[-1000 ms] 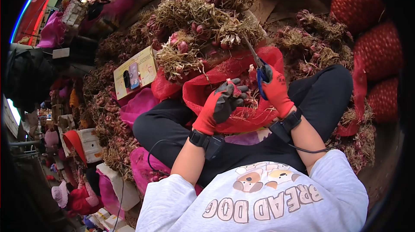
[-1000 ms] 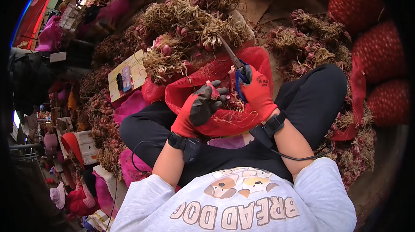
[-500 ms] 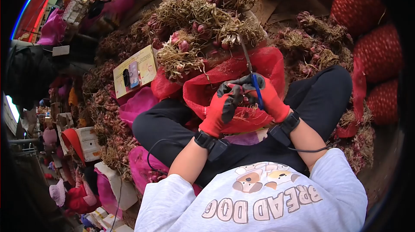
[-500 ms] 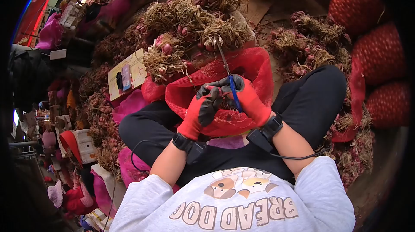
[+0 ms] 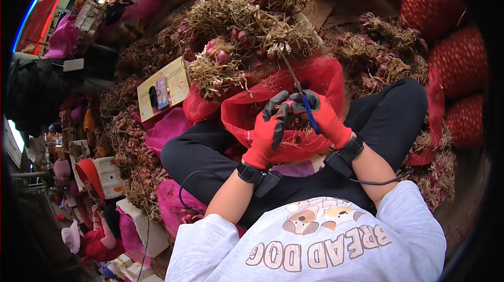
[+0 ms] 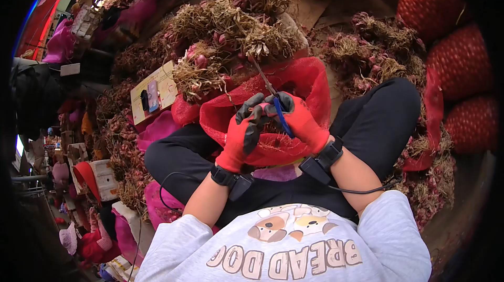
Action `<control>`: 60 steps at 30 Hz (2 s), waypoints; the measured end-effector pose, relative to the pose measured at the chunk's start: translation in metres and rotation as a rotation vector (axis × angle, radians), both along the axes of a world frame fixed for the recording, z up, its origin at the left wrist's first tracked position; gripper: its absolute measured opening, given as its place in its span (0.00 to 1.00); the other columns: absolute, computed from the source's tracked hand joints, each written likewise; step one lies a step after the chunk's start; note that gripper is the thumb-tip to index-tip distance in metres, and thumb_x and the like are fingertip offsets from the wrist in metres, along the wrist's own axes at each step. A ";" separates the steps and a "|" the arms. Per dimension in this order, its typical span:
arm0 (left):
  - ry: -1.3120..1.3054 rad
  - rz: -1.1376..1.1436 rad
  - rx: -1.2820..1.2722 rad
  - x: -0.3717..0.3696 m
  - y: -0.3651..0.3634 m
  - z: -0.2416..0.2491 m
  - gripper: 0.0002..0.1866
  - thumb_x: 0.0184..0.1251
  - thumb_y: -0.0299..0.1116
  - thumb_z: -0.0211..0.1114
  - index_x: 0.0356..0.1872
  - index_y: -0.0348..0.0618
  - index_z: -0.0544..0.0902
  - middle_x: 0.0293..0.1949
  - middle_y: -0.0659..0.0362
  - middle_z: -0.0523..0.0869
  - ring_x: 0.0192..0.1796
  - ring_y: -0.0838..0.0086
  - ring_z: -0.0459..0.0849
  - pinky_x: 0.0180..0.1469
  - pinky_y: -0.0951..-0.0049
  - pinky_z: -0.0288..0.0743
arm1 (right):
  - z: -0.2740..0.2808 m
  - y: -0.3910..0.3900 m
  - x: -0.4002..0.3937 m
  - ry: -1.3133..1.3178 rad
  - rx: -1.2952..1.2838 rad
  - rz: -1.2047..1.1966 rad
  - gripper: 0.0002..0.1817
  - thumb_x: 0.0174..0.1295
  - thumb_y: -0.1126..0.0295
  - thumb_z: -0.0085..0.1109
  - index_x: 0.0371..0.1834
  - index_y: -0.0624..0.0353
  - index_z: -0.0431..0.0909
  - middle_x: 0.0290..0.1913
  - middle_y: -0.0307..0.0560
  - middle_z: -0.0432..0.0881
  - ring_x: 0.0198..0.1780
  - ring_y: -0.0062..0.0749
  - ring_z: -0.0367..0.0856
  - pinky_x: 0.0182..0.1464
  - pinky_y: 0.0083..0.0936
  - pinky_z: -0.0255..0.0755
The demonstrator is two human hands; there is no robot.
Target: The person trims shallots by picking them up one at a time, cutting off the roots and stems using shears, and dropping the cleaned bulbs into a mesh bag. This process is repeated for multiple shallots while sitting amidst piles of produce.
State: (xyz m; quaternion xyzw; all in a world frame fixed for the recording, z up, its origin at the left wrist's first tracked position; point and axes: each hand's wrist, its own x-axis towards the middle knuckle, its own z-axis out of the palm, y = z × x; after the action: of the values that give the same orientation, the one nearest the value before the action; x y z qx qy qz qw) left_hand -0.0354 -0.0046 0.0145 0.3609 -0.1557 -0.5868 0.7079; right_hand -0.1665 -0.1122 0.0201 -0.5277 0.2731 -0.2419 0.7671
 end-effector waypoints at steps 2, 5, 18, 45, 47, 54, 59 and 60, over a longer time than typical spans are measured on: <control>-0.044 0.017 -0.016 0.007 0.005 -0.022 0.26 0.69 0.25 0.59 0.67 0.37 0.64 0.50 0.54 0.79 0.47 0.73 0.81 0.50 0.73 0.77 | -0.003 -0.002 0.000 -0.045 0.127 0.024 0.12 0.61 0.69 0.62 0.46 0.61 0.77 0.32 0.39 0.81 0.27 0.18 0.78 0.27 0.18 0.73; 0.080 0.102 -0.006 0.000 -0.002 -0.014 0.26 0.67 0.19 0.55 0.67 0.37 0.64 0.49 0.55 0.79 0.46 0.75 0.81 0.49 0.76 0.77 | 0.003 -0.001 -0.002 0.024 0.235 0.030 0.11 0.61 0.70 0.61 0.45 0.61 0.77 0.33 0.38 0.81 0.29 0.17 0.78 0.29 0.19 0.74; -0.684 0.088 0.087 0.009 -0.007 -0.013 0.26 0.60 0.17 0.63 0.62 0.34 0.70 0.55 0.57 0.78 0.55 0.78 0.76 0.58 0.76 0.72 | 0.010 -0.002 -0.001 0.008 0.142 -0.089 0.17 0.56 0.76 0.66 0.48 0.63 0.75 0.40 0.41 0.82 0.37 0.20 0.80 0.39 0.19 0.76; -0.257 0.048 0.094 0.022 -0.001 -0.033 0.09 0.69 0.28 0.58 0.48 0.42 0.76 0.41 0.63 0.79 0.41 0.77 0.80 0.44 0.74 0.76 | 0.018 -0.005 -0.004 0.031 0.128 0.148 0.12 0.54 0.74 0.67 0.41 0.62 0.77 0.32 0.40 0.81 0.29 0.18 0.77 0.30 0.17 0.72; -0.047 0.026 0.155 0.024 0.001 -0.036 0.10 0.69 0.29 0.58 0.50 0.42 0.76 0.42 0.63 0.80 0.43 0.77 0.81 0.45 0.74 0.77 | 0.013 -0.008 -0.008 -0.008 0.239 0.087 0.13 0.54 0.75 0.65 0.42 0.63 0.76 0.33 0.40 0.81 0.29 0.19 0.78 0.30 0.17 0.74; -0.128 -0.329 0.308 0.010 -0.002 0.008 0.15 0.71 0.37 0.60 0.52 0.39 0.76 0.41 0.63 0.80 0.43 0.78 0.80 0.47 0.75 0.78 | -0.007 -0.017 -0.011 -0.234 0.379 -0.090 0.15 0.56 0.74 0.61 0.45 0.67 0.74 0.37 0.42 0.79 0.33 0.25 0.81 0.36 0.22 0.79; -0.192 -0.197 0.246 0.011 -0.001 -0.017 0.16 0.70 0.35 0.61 0.54 0.40 0.75 0.45 0.61 0.80 0.45 0.76 0.80 0.47 0.76 0.76 | -0.011 -0.019 -0.013 -0.204 0.363 -0.185 0.14 0.57 0.77 0.59 0.47 0.68 0.74 0.36 0.43 0.80 0.33 0.25 0.81 0.36 0.22 0.79; -0.207 -0.115 0.224 0.012 -0.002 -0.018 0.17 0.70 0.34 0.61 0.55 0.39 0.74 0.45 0.60 0.80 0.46 0.75 0.80 0.49 0.76 0.77 | -0.013 -0.024 -0.015 -0.234 0.332 -0.201 0.14 0.58 0.77 0.59 0.47 0.67 0.74 0.36 0.43 0.80 0.33 0.25 0.81 0.36 0.22 0.79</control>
State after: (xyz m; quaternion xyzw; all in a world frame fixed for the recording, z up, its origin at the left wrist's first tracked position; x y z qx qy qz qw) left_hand -0.0233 -0.0062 -0.0038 0.4864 -0.1817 -0.5997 0.6089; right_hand -0.1815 -0.1366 0.0067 -0.3326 0.2697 -0.3283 0.8419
